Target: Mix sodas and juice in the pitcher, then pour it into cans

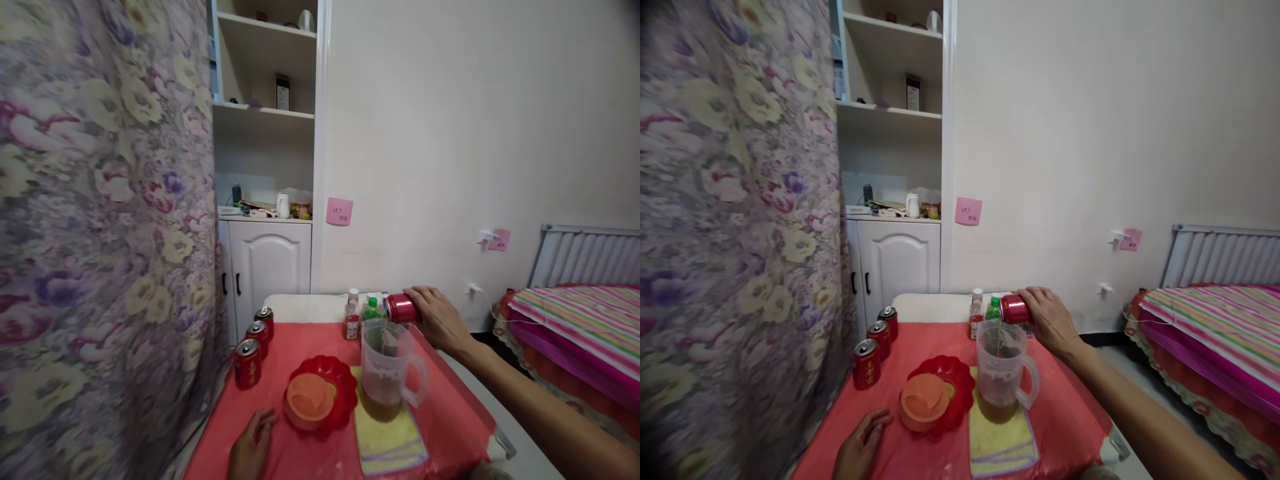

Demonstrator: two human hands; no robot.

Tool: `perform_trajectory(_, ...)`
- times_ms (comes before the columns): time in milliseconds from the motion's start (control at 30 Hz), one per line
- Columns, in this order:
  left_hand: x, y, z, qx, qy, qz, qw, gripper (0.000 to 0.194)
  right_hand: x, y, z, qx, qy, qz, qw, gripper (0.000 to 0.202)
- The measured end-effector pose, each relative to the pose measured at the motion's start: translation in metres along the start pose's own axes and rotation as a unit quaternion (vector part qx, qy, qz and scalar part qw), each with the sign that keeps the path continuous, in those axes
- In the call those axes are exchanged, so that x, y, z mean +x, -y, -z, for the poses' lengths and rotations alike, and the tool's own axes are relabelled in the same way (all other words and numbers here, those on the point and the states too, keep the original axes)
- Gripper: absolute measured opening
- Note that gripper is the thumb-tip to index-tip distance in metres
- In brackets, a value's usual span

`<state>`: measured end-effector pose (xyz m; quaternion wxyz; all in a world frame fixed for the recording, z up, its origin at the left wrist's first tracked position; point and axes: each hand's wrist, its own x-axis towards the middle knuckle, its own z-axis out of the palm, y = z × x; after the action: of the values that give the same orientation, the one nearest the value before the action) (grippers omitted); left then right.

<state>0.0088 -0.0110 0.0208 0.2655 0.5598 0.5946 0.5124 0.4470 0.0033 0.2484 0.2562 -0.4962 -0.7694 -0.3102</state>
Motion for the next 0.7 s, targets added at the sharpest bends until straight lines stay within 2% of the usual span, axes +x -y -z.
perform_trajectory(300, 0.0009, 0.0030, -0.0002, 0.018, 0.020, 0.002, 1.000, 0.033, 0.0016, 0.0011, 0.0028, -0.010, 0.002, 0.006, 1.000, 0.050)
perform_trajectory(700, 0.0021, 0.0068, -0.0012, 0.024, 0.012, 0.006, 1.000, 0.034, 0.0039, -0.0022, 0.0016, -0.029, 0.004, 0.009, 1.000, 0.048)
